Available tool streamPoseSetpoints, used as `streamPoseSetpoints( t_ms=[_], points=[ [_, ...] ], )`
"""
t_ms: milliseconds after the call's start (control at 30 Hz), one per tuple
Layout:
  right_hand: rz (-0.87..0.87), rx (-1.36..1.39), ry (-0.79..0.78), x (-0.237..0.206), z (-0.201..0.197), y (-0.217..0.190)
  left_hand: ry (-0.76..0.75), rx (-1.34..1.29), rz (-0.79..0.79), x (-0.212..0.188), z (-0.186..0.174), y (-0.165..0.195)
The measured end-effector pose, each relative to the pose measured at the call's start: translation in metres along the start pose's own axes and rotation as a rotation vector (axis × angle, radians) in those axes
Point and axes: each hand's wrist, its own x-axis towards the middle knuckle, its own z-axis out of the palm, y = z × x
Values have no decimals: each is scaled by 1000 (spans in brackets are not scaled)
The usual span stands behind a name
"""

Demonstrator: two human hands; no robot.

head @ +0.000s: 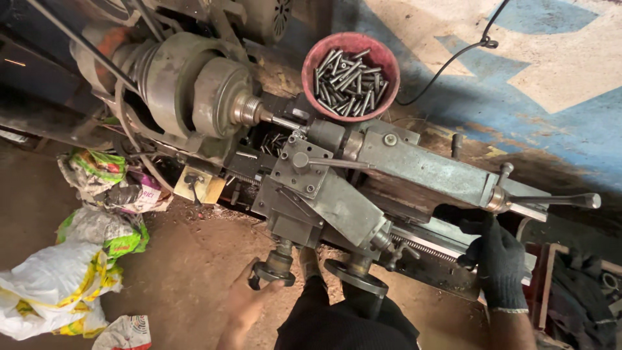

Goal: The person operates a bench lathe to machine small metal pin parts. They take raw pins from a red bowl, clamp a pin in the lathe chuck, engage the spinning headstock, and turn the cross-slide and tailstock handles by hand to cut the part, with sparks visible at times, then remove the finished pin and repeat the cycle.

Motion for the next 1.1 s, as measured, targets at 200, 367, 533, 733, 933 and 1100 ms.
streamPoseSetpoints(
  t_ms=[200,367,533,733,933,1100],
  points=[
    [-11,-35,29,-9,3,-11,45,209,-118,-2,17,-26],
    [-42,-96,21,-14,4,-17,30,-165,158,29,32,-71],
    [-130,-235,48,-4,-4,10,-109,-1018,-625,15,87,-64],
    [-453,-280,172,37,4,86,227,-823,-340,14,59,-82],
    [-1052,-450,355,160,-4,58,477,-207,163,28,31,-83],
    [-1169,40,420,188,-49,1,720,-112,428,20,-16,-3]
  ],
)
